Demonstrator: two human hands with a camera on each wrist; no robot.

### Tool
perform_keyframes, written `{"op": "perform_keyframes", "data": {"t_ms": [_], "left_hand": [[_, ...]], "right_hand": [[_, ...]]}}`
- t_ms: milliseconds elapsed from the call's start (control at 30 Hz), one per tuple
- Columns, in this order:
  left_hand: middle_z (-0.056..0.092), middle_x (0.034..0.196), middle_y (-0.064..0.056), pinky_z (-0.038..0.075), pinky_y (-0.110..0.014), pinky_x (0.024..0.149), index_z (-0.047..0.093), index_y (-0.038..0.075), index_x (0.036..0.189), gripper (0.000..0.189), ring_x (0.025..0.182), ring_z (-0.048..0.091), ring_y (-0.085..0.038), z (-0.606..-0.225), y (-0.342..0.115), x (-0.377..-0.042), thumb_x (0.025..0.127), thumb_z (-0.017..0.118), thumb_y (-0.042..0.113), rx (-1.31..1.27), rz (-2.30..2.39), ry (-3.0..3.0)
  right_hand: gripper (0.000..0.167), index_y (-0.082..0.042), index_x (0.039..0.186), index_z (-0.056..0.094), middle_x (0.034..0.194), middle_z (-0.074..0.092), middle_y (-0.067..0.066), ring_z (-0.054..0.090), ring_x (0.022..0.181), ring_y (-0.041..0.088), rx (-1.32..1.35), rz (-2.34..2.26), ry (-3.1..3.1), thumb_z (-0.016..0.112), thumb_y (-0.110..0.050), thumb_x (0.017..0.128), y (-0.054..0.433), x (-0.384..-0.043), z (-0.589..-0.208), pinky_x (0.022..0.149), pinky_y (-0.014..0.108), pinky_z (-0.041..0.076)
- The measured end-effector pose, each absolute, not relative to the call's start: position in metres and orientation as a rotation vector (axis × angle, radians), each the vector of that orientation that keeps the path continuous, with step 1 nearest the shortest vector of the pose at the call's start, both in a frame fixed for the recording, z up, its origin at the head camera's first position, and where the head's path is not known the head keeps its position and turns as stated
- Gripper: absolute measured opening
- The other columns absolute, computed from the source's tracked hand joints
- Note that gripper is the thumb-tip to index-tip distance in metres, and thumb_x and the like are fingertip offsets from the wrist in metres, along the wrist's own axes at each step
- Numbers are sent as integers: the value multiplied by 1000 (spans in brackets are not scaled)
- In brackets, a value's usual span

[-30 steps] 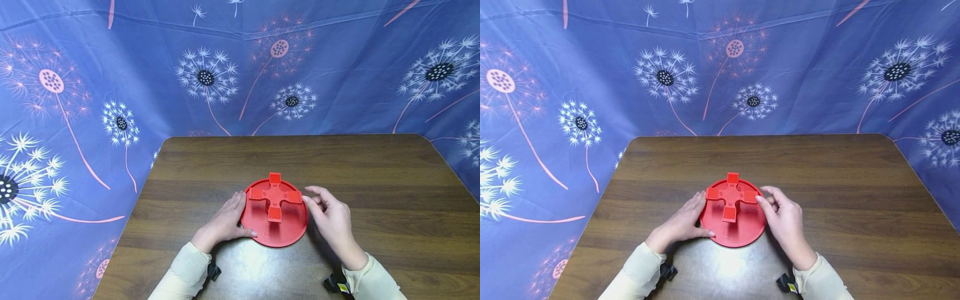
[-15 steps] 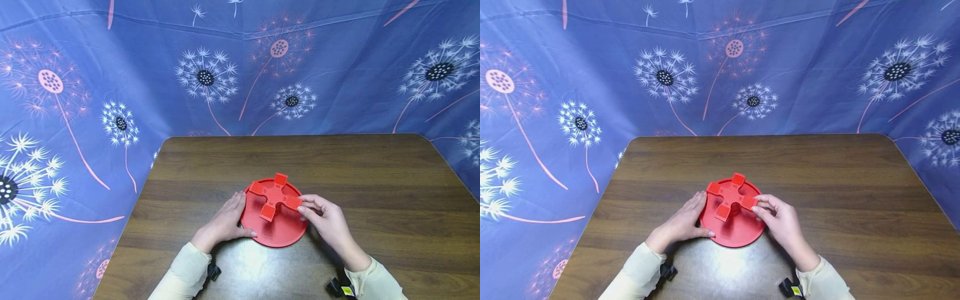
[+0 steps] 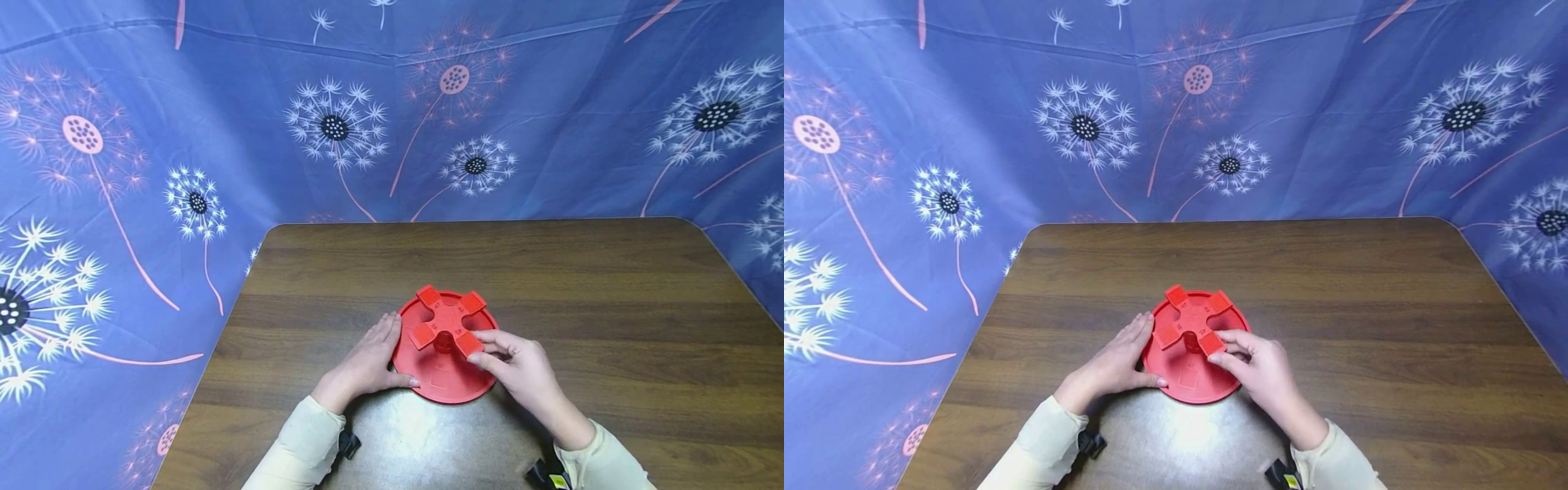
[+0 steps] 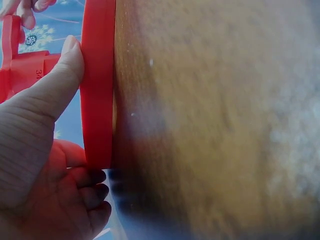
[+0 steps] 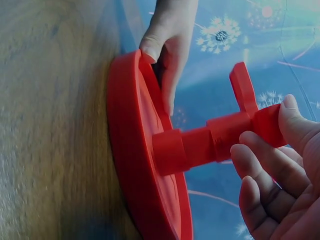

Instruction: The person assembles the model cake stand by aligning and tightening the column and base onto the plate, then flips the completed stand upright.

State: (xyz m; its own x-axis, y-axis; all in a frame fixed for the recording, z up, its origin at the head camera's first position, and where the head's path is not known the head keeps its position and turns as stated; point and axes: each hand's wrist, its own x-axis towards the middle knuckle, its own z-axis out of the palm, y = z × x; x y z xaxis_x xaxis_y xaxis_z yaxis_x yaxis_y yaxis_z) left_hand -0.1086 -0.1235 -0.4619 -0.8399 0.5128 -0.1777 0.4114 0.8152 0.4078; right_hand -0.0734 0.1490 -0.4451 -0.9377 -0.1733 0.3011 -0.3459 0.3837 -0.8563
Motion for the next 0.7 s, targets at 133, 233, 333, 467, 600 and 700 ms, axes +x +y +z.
{"op": "perform_keyframes", "data": {"t_ms": [133, 233, 333, 467, 600, 700], "left_hand": [[16, 160, -18, 16, -39, 120, 17, -3, 153, 116, 148, 11, -31, -462, -124, -109, 76, 73, 62, 709, 513, 2723], [17, 160, -20, 17, -40, 119, 18, -4, 153, 116, 148, 13, -32, -463, -124, -109, 75, 74, 61, 723, 514, 2733], [17, 159, -20, 17, -41, 119, 18, -4, 153, 116, 147, 14, -33, -463, -124, -109, 75, 75, 61, 727, 521, 2736], [17, 160, -19, 17, -41, 119, 18, -3, 153, 115, 147, 14, -32, -462, -124, -108, 76, 75, 60, 717, 532, 2731], [17, 160, -19, 18, -42, 119, 18, -3, 154, 115, 147, 14, -33, -462, -123, -108, 76, 74, 60, 716, 530, 2732], [16, 160, -18, 18, -41, 119, 18, -2, 154, 115, 148, 13, -32, -461, -123, -107, 76, 74, 61, 709, 530, 2727]], "right_hand": [[32, -10, 99, 74, 82, 75, -3, 68, 71, 1, 473, 1489, -2470, 86, -7, 70, 141, -71, -445, 61, 15, 53], [32, -11, 95, 73, 81, 75, -3, 66, 68, 0, 475, 1400, -2461, 88, -9, 67, 135, -69, -444, 60, 14, 53], [34, -12, 94, 73, 80, 74, -4, 66, 66, -2, 474, 1337, -2457, 90, -13, 65, 129, -67, -443, 59, 13, 53], [35, -14, 92, 72, 80, 74, -5, 65, 66, -4, 469, 1287, -2449, 91, -16, 63, 123, -65, -443, 59, 13, 52], [33, -17, 90, 71, 83, 75, -6, 64, 66, -5, 466, 1268, -2455, 91, -18, 63, 122, -64, -443, 59, 12, 52], [36, -16, 93, 72, 82, 74, -6, 64, 65, -5, 464, 1231, -2469, 91, -20, 63, 124, -63, -443, 59, 13, 52]]}}
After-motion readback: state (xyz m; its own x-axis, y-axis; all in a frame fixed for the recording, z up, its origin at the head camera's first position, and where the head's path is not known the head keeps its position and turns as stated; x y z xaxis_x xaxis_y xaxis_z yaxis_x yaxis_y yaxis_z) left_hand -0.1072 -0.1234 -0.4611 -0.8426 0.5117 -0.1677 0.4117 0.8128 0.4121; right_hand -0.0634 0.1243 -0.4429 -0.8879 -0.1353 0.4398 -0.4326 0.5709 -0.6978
